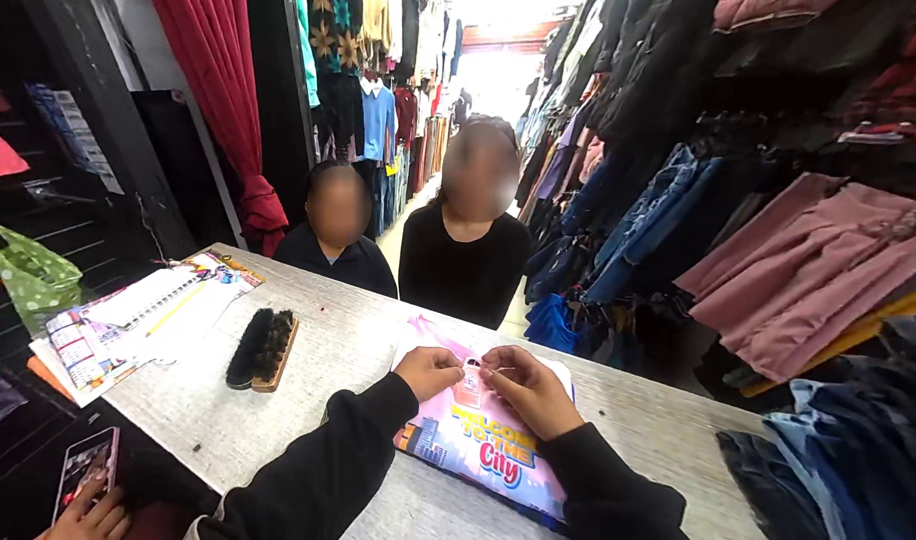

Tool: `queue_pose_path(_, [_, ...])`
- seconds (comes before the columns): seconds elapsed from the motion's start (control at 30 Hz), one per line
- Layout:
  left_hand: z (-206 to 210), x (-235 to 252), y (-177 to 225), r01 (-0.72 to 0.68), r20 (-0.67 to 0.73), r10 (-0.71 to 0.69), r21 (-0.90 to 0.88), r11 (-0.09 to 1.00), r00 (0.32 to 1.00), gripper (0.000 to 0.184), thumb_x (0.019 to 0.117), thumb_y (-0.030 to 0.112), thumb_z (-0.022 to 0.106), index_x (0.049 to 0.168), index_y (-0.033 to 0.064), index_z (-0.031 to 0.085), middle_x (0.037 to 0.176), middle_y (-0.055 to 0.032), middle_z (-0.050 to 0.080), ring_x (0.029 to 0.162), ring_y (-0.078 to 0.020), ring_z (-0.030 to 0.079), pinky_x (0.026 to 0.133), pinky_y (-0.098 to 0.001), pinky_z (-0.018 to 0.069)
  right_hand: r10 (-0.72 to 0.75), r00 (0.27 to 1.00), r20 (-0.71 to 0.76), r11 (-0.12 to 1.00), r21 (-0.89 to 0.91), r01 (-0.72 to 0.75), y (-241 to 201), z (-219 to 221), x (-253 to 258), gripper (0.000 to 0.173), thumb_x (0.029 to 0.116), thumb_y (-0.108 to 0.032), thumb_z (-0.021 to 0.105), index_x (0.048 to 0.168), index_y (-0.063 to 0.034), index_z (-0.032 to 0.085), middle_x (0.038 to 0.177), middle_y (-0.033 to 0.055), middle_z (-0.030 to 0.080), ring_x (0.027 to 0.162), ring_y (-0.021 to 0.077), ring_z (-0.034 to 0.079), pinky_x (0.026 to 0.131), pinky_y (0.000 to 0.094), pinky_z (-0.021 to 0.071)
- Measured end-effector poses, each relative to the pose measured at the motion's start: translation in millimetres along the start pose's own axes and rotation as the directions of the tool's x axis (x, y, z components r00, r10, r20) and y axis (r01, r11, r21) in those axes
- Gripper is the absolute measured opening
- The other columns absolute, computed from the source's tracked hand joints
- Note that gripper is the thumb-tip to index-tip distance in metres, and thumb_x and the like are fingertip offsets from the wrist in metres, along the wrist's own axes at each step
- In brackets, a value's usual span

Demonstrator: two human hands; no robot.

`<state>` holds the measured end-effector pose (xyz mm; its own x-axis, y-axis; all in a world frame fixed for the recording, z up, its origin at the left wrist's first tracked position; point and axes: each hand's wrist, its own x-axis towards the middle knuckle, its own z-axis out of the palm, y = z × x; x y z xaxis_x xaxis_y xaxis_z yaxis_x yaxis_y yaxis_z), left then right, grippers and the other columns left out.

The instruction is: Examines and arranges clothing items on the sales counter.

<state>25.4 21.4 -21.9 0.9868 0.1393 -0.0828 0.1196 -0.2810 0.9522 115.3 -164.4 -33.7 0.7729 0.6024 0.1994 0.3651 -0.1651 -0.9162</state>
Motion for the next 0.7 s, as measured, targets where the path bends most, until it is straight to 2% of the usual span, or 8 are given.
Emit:
queue_pose_path(0.07, [0,1,0,0.006,0.0,-0.006,0.008,1.0,1.0,0.021,0.1002,0.015,0.062,0.11,-0.0025,0.068,0.093,-0.008,0.068,0.077,-0.0075,0.059,0.076,-0.0273,0.0508,-0.049,0.999,0.014,0.999,-0.021,0.049,3,2,0,0.021,0.0914,-0.012,0.072,0.112,-0.0081,0.068,0.094,0.0023,0.073,0.072,0.0111,0.07,0.065,0.0281,0.06])
queue_pose_path(0.13, [0,1,1,0.007,-0.004,-0.007,0.015,1.0,1.0,0.021,0.1003,0.016,0.062,0.109,-0.002,0.069,0.091,-0.0066,0.068,0.076,-0.0064,0.059,0.075,-0.0266,0.051,-0.093,0.995,0.022,0.994,-0.063,0.094,5,5,-1,0.02,0.091,-0.013,0.073,0.111,-0.0081,0.072,0.096,0.0022,0.074,0.076,0.0098,0.071,0.071,0.0276,0.0611])
queue_pose_path(0.23, [1,1,0,0.002,-0.006,-0.002,0.025,1.0,1.0,0.021,0.1002,0.017,0.064,0.106,-0.0012,0.07,0.089,-0.0057,0.068,0.075,-0.0058,0.06,0.075,-0.0263,0.0513,-0.111,0.994,0.007,0.989,-0.1,0.111,4,8,-3,0.017,0.0908,-0.011,0.074,0.107,-0.0064,0.074,0.097,0.0032,0.075,0.079,0.0078,0.072,0.076,0.0256,0.0617])
queue_pose_path(0.4, [0,3,0,-0.017,0.009,0.016,0.07,0.997,1.0,0.022,0.0996,0.019,0.064,0.106,-0.0017,0.07,0.089,-0.0061,0.069,0.077,-0.0063,0.062,0.078,-0.0277,0.0528,-0.075,0.997,0.007,0.993,-0.091,0.075,2,7,-2,0.019,0.0921,-0.016,0.074,0.108,-0.0056,0.074,0.096,0.0025,0.076,0.081,0.0047,0.072,0.079,0.0222,0.0598])
queue_pose_path(0.53, [-2,0,2,-0.025,0.018,0.023,0.111,0.994,1.0,0.026,0.1003,0.02,0.062,0.111,-0.0032,0.069,0.094,-0.0106,0.07,0.083,-0.0124,0.065,0.083,-0.0339,0.0539,-0.036,0.999,0.027,0.99,-0.132,0.039,-3,6,-3,0.024,0.094,-0.022,0.071,0.111,-0.0048,0.073,0.096,0.0027,0.076,0.083,0.0046,0.071,0.081,0.0234,0.0583])
queue_pose_path(0.7, [0,-1,-4,-0.039,-0.029,0.04,0.042,0.998,0.999,0.022,0.0987,0.019,0.063,0.105,-0.0004,0.07,0.087,-0.0052,0.07,0.076,-0.0081,0.064,0.076,-0.0299,0.054,0.049,0.995,0.087,0.99,-0.139,-0.036,-6,4,-3,0.027,0.0947,-0.028,0.071,0.105,-0.0036,0.072,0.088,0.0043,0.073,0.076,0.009,0.069,0.076,0.0291,0.0575])
